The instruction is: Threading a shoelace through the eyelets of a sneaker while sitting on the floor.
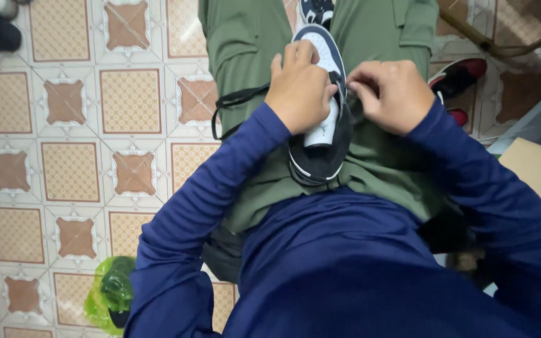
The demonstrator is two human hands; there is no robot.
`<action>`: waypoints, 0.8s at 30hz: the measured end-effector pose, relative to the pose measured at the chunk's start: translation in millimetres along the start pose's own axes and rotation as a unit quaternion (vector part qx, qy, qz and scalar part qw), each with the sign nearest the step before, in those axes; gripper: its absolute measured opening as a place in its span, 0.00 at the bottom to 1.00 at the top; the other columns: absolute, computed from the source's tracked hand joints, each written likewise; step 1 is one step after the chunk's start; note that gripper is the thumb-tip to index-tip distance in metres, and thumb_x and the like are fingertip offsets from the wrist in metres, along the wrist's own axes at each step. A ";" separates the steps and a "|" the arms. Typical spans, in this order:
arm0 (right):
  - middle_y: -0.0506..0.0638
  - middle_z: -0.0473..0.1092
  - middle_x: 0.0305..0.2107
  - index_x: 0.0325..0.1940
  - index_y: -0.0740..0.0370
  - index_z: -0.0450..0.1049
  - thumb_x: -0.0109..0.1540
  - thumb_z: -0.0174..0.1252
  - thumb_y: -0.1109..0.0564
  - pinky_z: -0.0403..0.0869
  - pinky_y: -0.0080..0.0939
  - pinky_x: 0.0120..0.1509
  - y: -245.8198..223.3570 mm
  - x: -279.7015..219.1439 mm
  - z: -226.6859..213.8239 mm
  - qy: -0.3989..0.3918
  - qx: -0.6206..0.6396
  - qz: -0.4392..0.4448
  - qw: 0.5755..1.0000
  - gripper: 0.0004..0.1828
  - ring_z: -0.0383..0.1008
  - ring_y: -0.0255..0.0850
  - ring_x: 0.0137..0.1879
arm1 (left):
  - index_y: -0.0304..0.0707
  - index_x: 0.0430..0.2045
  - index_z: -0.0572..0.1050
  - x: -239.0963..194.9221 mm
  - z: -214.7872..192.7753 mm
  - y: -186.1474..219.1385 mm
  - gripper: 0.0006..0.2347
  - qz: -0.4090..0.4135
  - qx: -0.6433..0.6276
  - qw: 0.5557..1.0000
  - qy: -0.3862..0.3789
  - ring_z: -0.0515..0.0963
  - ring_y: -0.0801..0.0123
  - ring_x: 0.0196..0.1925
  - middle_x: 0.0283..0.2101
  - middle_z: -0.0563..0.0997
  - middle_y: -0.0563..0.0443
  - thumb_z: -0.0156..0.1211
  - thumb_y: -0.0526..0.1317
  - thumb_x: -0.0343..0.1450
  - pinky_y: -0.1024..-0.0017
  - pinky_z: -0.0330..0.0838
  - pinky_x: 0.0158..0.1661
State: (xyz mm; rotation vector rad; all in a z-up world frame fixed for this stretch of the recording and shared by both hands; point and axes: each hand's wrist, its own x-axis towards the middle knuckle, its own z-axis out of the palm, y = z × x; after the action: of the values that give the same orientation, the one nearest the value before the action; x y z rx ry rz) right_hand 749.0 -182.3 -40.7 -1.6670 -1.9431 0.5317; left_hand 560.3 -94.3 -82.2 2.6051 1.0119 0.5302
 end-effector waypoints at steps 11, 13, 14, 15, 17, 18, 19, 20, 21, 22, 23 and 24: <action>0.54 0.75 0.25 0.45 0.67 0.83 0.66 0.65 0.67 0.67 0.41 0.29 22.7 -36.5 -54.9 0.045 -0.152 0.038 0.987 0.04 0.69 0.44 0.23 | 0.41 0.26 0.84 27.8 -6.3 -31.6 0.10 -0.039 -0.097 0.979 -0.174 0.67 0.48 0.51 0.48 0.70 0.39 0.64 0.46 0.69 0.54 0.69 0.48; 0.55 0.75 0.27 0.48 0.70 0.83 0.69 0.64 0.68 0.67 0.42 0.32 29.2 -45.8 -67.3 0.062 -0.151 0.050 0.985 0.05 0.69 0.45 0.24 | 0.39 0.22 0.84 28.5 -8.5 -30.6 0.10 -0.048 -0.110 0.977 -0.174 0.70 0.48 0.49 0.46 0.73 0.38 0.65 0.45 0.68 0.54 0.72 0.46; 0.55 0.75 0.27 0.48 0.70 0.83 0.69 0.64 0.68 0.67 0.42 0.32 37.6 -51.6 -71.1 0.062 -0.150 0.051 0.985 0.05 0.69 0.45 0.24 | 0.39 0.22 0.84 29.6 -8.4 -30.4 0.10 -0.047 -0.110 0.977 -0.175 0.70 0.48 0.49 0.46 0.73 0.38 0.65 0.45 0.68 0.54 0.72 0.46; 0.55 0.75 0.28 0.50 0.70 0.84 0.71 0.65 0.68 0.68 0.42 0.33 46.1 -57.4 -74.8 0.075 -0.163 0.063 0.982 0.05 0.69 0.45 0.26 | 0.40 0.23 0.85 30.8 -8.1 -30.3 0.10 -0.051 -0.104 0.977 -0.178 0.69 0.48 0.49 0.46 0.73 0.38 0.65 0.46 0.68 0.54 0.72 0.46; 0.55 0.75 0.29 0.51 0.71 0.85 0.73 0.65 0.68 0.68 0.41 0.34 61.1 -66.8 -78.9 0.088 -0.174 0.077 0.978 0.05 0.70 0.45 0.28 | 0.41 0.23 0.86 31.6 -5.1 -30.3 0.10 -0.054 -0.098 0.977 -0.183 0.69 0.48 0.49 0.46 0.73 0.37 0.65 0.46 0.68 0.54 0.72 0.45; 0.55 0.74 0.29 0.52 0.68 0.85 0.74 0.66 0.65 0.69 0.43 0.35 66.9 -70.5 -79.9 0.082 -0.193 0.100 0.973 0.05 0.70 0.46 0.27 | 0.41 0.22 0.85 31.2 -2.7 -30.1 0.11 -0.051 -0.088 0.978 -0.180 0.68 0.48 0.49 0.46 0.72 0.39 0.65 0.47 0.69 0.54 0.71 0.45; 0.54 0.74 0.28 0.53 0.64 0.86 0.74 0.67 0.62 0.70 0.45 0.35 72.6 -74.2 -80.9 0.075 -0.212 0.123 0.966 0.05 0.70 0.48 0.27 | 0.42 0.21 0.84 30.7 -0.4 -30.0 0.11 -0.048 -0.077 0.980 -0.177 0.66 0.49 0.49 0.46 0.72 0.40 0.64 0.47 0.69 0.54 0.69 0.45; 0.54 0.74 0.28 0.53 0.64 0.86 0.74 0.67 0.62 0.70 0.45 0.35 68.0 -72.1 -77.3 0.075 -0.212 0.124 0.966 0.05 0.70 0.48 0.27 | 0.42 0.21 0.84 30.3 2.2 -30.6 0.11 -0.047 -0.077 0.980 -0.178 0.66 0.49 0.49 0.46 0.72 0.40 0.64 0.47 0.69 0.54 0.69 0.45; 0.55 0.75 0.38 0.52 0.61 0.86 0.71 0.66 0.63 0.72 0.46 0.42 63.6 -69.9 -73.7 0.076 -0.234 0.093 0.965 0.06 0.73 0.49 0.37 | 0.41 0.20 0.83 30.1 4.8 -31.3 0.11 -0.043 -0.072 0.981 -0.174 0.66 0.49 0.48 0.46 0.72 0.40 0.64 0.47 0.68 0.54 0.69 0.44; 0.56 0.75 0.48 0.51 0.58 0.86 0.68 0.66 0.63 0.75 0.47 0.49 59.4 -66.8 -69.8 0.077 -0.254 0.061 0.962 0.09 0.75 0.51 0.46 | 0.41 0.20 0.82 30.5 7.1 -32.7 0.11 -0.038 -0.065 0.983 -0.170 0.66 0.48 0.48 0.45 0.72 0.40 0.64 0.47 0.68 0.54 0.69 0.43; 0.56 0.75 0.48 0.51 0.58 0.86 0.68 0.66 0.63 0.75 0.47 0.49 47.0 -59.9 -66.1 0.077 -0.254 0.062 0.962 0.09 0.75 0.51 0.46 | 0.41 0.20 0.82 30.2 6.6 -31.8 0.11 -0.038 -0.065 0.982 -0.171 0.66 0.48 0.48 0.45 0.72 0.40 0.64 0.47 0.68 0.54 0.69 0.43; 0.61 0.71 0.55 0.59 0.65 0.80 0.66 0.64 0.65 0.75 0.50 0.53 34.4 -52.6 -61.7 0.094 -0.244 0.018 0.965 0.17 0.72 0.56 0.55 | 0.41 0.20 0.82 29.2 5.8 -31.5 0.11 -0.037 -0.067 0.983 -0.168 0.66 0.48 0.49 0.46 0.71 0.40 0.64 0.47 0.68 0.54 0.69 0.44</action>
State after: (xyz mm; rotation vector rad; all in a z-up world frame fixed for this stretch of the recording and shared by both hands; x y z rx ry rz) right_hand 819.4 -230.8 -19.7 -1.9630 -2.0080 -0.1098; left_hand 564.5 -52.6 -93.1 2.4169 0.9213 0.1262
